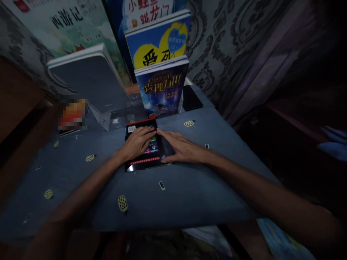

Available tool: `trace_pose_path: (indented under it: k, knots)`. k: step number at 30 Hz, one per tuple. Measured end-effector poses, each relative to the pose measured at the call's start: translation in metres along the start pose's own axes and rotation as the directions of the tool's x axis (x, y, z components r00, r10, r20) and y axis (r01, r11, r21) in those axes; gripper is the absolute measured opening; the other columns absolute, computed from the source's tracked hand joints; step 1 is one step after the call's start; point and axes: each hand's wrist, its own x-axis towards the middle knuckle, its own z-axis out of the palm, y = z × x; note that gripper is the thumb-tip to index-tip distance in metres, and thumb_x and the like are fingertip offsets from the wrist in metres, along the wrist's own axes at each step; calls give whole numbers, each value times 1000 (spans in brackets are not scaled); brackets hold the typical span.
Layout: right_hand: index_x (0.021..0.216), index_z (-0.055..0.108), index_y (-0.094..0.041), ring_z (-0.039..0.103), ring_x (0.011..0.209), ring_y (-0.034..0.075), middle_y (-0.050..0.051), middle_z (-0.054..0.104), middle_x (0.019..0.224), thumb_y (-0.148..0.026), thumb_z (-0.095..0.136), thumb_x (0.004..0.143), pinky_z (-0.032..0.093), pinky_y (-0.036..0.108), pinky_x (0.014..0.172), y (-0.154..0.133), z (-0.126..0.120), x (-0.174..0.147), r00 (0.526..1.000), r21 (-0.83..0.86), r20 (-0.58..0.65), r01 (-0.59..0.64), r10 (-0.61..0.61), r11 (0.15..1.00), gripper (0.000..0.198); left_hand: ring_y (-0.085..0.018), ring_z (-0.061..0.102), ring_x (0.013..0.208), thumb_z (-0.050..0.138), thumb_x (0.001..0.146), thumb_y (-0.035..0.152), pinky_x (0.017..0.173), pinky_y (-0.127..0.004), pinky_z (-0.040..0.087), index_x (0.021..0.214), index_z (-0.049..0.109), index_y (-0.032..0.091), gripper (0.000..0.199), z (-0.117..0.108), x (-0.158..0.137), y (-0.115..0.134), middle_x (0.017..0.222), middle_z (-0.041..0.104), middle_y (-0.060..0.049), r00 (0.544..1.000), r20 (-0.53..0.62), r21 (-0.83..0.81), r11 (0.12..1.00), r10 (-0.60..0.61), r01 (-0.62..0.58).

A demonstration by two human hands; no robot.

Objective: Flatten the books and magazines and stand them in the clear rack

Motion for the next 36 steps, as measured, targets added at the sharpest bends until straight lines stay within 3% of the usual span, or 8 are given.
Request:
trace_pose_path:
  k: [13, 20, 25, 30, 33, 36]
  knots:
    - [163, 8, -26, 32, 147, 39, 16, 32, 163, -69, 69, 79, 31, 63, 116, 5, -4, 0, 999, 10, 22, 39, -39, 999, 112, -26, 54, 128, 45, 99, 12, 103, -53, 49, 132, 63, 26, 40, -13, -31, 47, 136, 60, -9, 988, 78, -209, 971, 134, -115]
    - [162, 16, -25, 29, 150, 37, 13, 31, 164, -74, 67, 78, 27, 58, 119, 7, -6, -1, 998, 14, 42, 39, -39, 999, 110, -25, 53, 130, 46, 98, 13, 106, -51, 49, 137, 58, 29, 44, -22, -55, 60, 139, 59, -8, 985, 121, -203, 975, 120, -94]
    - [161, 21, -26, 28, 151, 36, 10, 30, 165, -74, 67, 78, 26, 55, 121, 6, -6, -1, 998, 20, 43, 50, -50, 999, 106, -24, 56, 129, 46, 99, 11, 104, -53, 51, 145, 48, 30, 51, -29, -78, 64, 139, 61, -10, 992, 66, -180, 979, 111, -97]
    - [159, 28, -28, 27, 151, 36, 9, 29, 166, -74, 68, 78, 25, 56, 122, 4, -8, -1, 998, 7, 54, 20, -20, 1000, 102, -23, 62, 121, 45, 99, 12, 99, -50, 55, 137, 57, 27, 42, -37, -87, 49, 129, 68, -8, 997, 45, -182, 982, 64, -55]
    - [157, 33, -30, 28, 151, 37, 8, 28, 166, -74, 69, 76, 25, 59, 122, 4, -8, -2, 997, -8, 74, -6, 7, 1000, 99, -23, 63, 120, 43, 101, 18, 101, -50, 53, 131, 62, 23, 36, -40, -82, 20, 130, 67, -10, 996, 43, -125, 989, -76, 81]
    - [152, 44, -27, 27, 151, 38, 11, 33, 164, -72, 69, 78, 27, 61, 120, 2, -8, 1, 999, -46, 52, 2, 1, 999, 90, -25, 59, 127, 42, 101, 24, 108, -51, 48, 133, 60, 20, 37, -39, -72, -19, 138, 62, -12, 967, 6, -50, 966, -254, 254]
